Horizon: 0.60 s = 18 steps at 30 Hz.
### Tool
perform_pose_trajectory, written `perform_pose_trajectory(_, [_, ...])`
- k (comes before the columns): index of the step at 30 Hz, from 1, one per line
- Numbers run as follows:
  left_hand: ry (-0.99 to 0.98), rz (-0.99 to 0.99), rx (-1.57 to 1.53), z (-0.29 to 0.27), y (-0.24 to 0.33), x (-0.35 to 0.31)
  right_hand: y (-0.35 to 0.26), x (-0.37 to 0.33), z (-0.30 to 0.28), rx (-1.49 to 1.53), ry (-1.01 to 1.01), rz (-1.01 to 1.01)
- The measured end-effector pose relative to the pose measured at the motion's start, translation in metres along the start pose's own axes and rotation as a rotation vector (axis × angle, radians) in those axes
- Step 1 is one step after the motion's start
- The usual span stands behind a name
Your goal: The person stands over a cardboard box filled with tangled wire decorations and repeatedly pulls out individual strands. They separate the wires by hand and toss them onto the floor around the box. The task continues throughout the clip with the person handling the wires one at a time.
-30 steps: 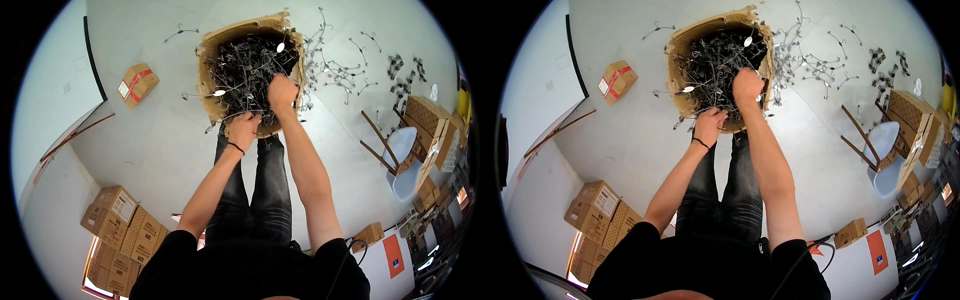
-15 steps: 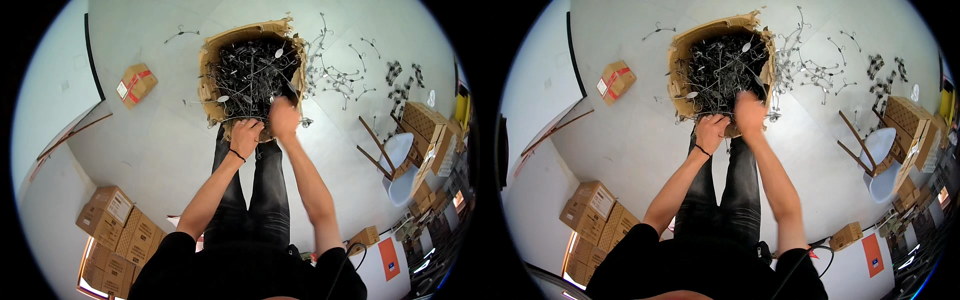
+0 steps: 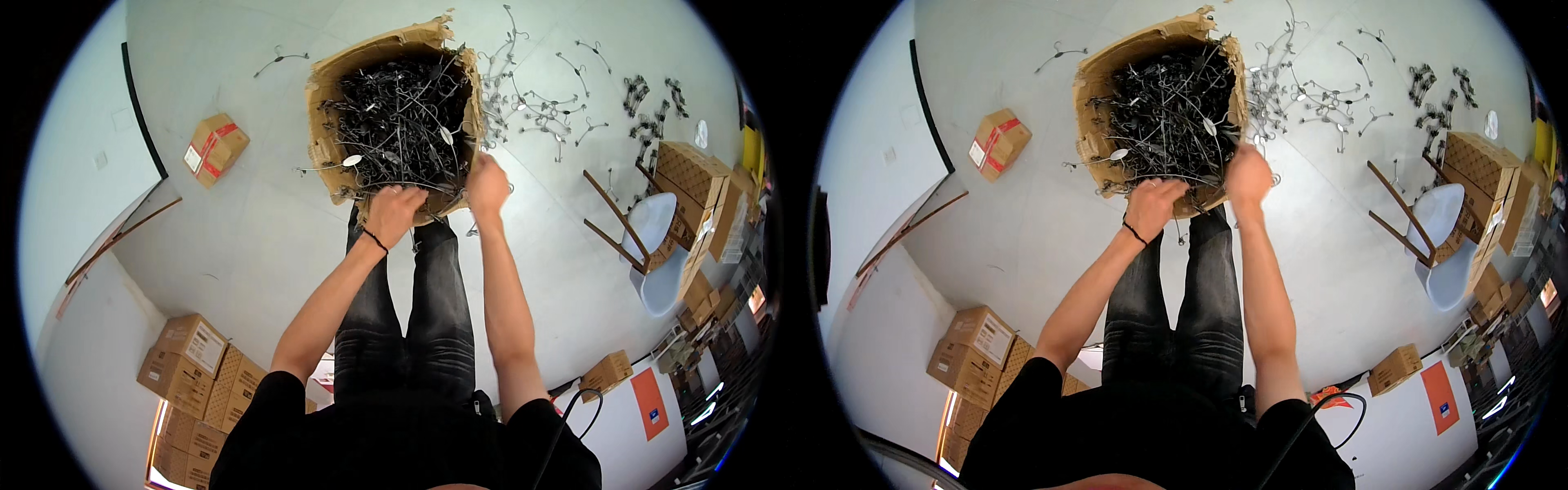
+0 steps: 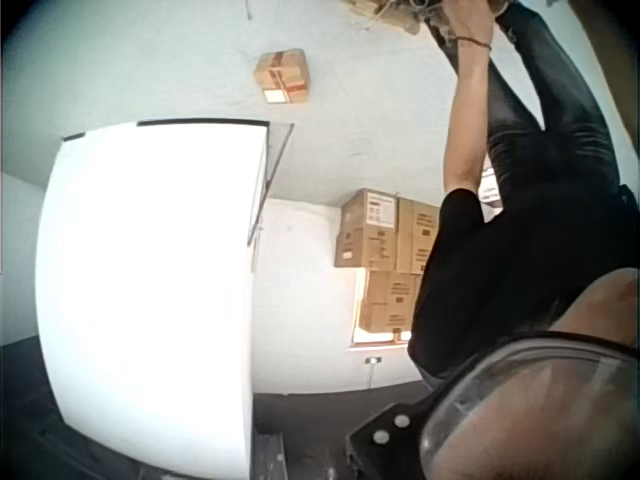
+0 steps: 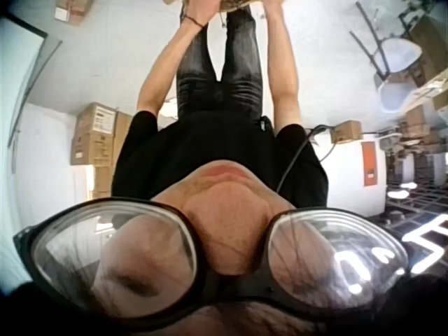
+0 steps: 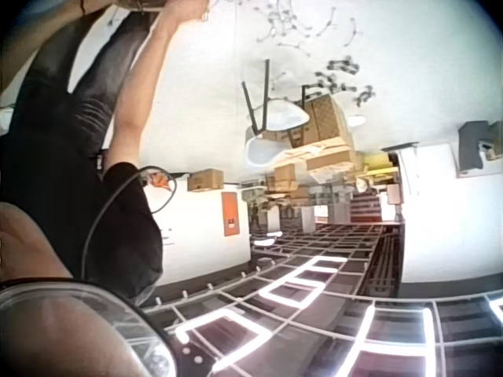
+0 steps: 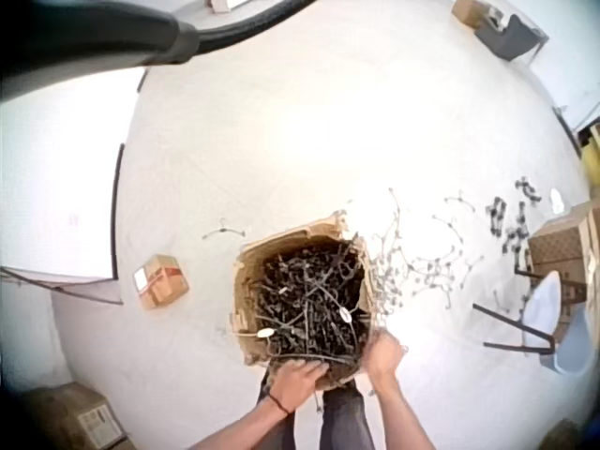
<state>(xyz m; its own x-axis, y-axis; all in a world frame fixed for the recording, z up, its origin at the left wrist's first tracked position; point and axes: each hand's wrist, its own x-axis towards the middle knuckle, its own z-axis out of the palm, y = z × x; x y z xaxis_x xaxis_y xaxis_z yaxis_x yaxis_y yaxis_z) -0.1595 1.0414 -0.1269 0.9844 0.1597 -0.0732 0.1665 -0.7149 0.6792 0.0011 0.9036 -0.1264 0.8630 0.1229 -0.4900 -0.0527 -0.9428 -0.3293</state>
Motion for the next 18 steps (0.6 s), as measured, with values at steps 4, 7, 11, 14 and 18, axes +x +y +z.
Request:
perform_pose_trajectory(4, [0.033, -0.186, -0.059, -0.018, -0.01, 0.038, -0.01, 0.0, 0.006, 0.052, 0.193, -0.624])
perform_pose_trajectory(7, [0.019, -0.246, -0.134, -0.019, 0.001, 0.053, -0.018, 0.035, -0.016, 0.266, 0.113, -0.198])
perform_pose_trajectory(11, [0.021, -0.138, -0.174, -0.032, 0.027, 0.049, -0.021, -0.013, -0.048, 0.14, -0.01, -0.565])
perform_pose_trajectory(14, [0.04, -0.229, -0.233, -0.038, 0.029, 0.031, 0.012, -0.042, -0.061, 0.337, 0.025, -0.489])
perform_pose_trajectory(18, [0.027, -0.351, -0.053, 0.011, 0.039, 0.078, 0.051, -0.043, 0.002, 0.633, 0.191, -0.135])
